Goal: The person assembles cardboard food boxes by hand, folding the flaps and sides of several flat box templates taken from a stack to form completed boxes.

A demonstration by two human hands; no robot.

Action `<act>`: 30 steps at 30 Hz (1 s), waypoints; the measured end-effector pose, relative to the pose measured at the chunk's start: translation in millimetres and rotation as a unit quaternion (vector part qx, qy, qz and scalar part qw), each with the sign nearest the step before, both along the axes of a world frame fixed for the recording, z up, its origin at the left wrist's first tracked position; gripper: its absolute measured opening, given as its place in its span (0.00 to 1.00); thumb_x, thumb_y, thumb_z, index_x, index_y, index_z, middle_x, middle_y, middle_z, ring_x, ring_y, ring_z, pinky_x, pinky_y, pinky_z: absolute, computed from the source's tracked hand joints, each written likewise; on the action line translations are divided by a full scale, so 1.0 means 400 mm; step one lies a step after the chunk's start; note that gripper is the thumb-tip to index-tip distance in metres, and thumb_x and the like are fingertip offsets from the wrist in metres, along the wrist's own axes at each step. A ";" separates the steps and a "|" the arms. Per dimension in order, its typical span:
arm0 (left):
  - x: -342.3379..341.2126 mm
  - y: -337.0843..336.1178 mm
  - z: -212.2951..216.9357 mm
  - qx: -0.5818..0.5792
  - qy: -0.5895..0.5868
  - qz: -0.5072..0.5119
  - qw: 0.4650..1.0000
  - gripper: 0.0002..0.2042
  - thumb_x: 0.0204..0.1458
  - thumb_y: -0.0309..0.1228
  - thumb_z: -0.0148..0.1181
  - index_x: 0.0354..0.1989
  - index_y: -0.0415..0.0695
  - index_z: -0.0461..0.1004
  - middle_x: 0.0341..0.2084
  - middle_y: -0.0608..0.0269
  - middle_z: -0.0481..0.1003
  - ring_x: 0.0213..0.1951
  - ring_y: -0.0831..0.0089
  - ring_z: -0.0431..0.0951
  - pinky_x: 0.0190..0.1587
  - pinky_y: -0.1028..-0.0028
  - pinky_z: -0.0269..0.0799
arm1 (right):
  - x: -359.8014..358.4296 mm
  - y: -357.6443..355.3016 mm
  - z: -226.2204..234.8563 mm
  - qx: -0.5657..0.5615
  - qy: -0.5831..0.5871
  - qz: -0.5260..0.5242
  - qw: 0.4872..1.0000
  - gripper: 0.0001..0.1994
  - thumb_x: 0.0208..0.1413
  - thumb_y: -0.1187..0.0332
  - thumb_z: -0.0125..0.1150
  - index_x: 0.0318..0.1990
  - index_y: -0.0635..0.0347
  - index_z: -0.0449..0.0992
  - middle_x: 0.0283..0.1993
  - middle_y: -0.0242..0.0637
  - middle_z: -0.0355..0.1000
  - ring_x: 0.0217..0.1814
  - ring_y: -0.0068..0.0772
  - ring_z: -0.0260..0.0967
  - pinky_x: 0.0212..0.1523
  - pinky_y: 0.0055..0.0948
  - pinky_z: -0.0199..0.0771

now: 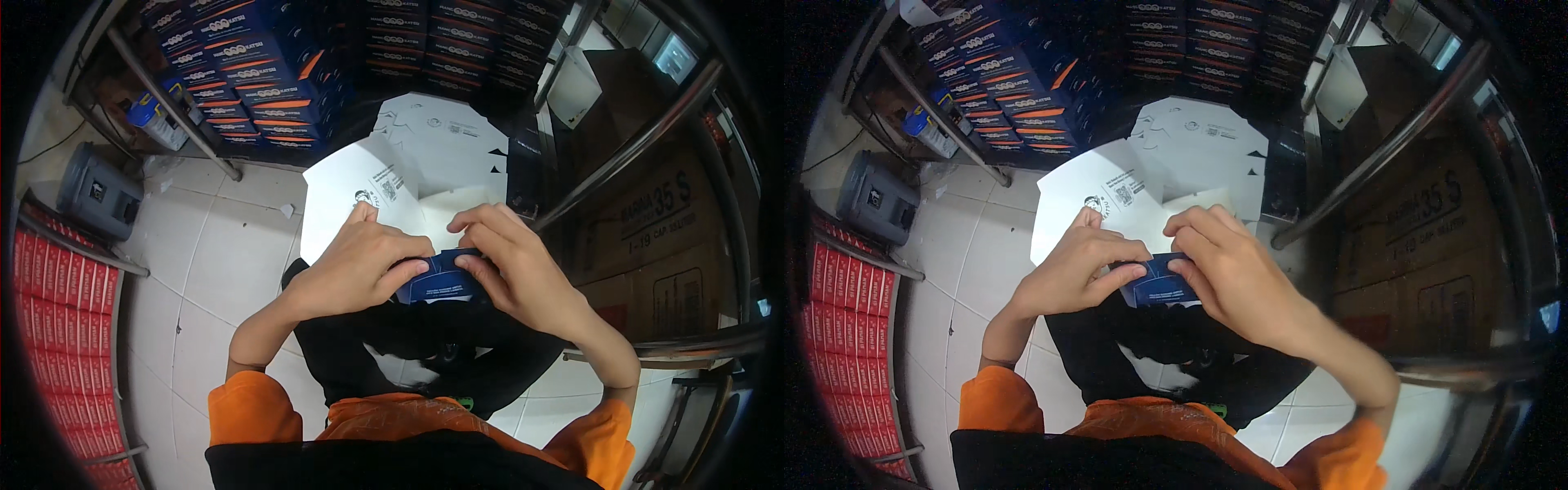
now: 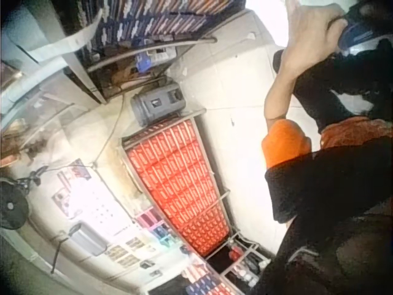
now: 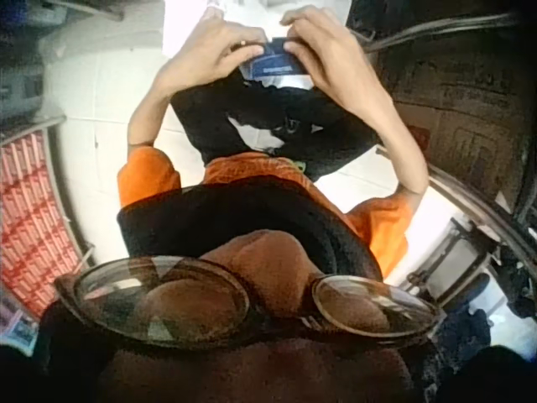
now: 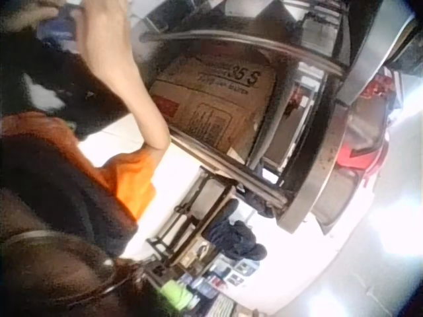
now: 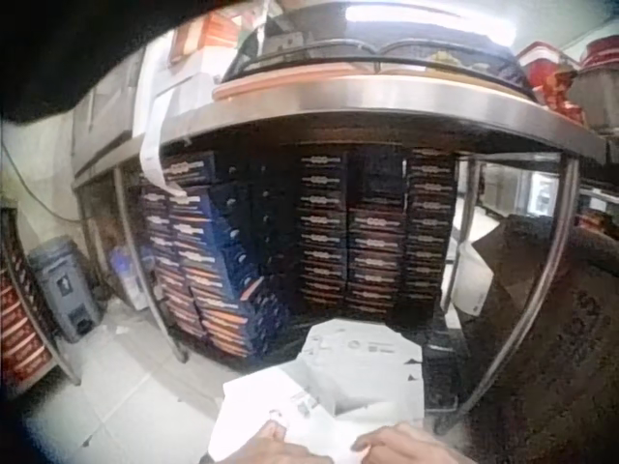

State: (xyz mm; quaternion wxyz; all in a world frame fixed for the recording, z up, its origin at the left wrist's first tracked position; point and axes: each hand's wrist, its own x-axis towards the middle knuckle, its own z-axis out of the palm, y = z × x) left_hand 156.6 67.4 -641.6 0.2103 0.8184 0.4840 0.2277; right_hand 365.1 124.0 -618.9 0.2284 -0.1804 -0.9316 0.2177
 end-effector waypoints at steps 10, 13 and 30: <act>0.012 -0.008 -0.007 0.002 0.032 -0.038 0.999 0.05 0.50 0.31 0.53 0.29 0.46 0.75 0.18 0.60 0.71 0.24 0.65 0.66 0.38 0.68 0.50 | -0.020 -0.053 -0.076 -0.017 -0.053 -0.045 0.997 0.10 0.51 0.71 0.53 0.35 0.65 0.59 0.29 0.49 0.64 0.34 0.53 0.62 0.36 0.42 0.60; 0.006 -0.018 -0.010 -0.012 0.023 -0.050 0.998 0.05 0.49 0.31 0.53 0.29 0.47 0.75 0.18 0.62 0.72 0.24 0.67 0.67 0.38 0.68 0.49 | -0.021 -0.069 -0.111 -0.061 0.011 -0.016 0.998 0.13 0.53 0.67 0.53 0.38 0.66 0.60 0.31 0.47 0.63 0.36 0.52 0.61 0.38 0.41 0.59; -0.033 0.160 -0.139 0.070 -0.516 0.259 0.814 0.13 0.56 0.29 0.47 0.44 0.32 0.68 0.39 0.60 0.72 0.41 0.76 0.69 0.47 0.78 0.61 | 0.040 0.121 -0.055 0.200 0.136 -0.326 0.914 0.38 0.32 0.58 0.72 0.55 0.58 0.63 0.64 0.50 0.50 0.63 0.48 0.51 0.57 0.49 0.51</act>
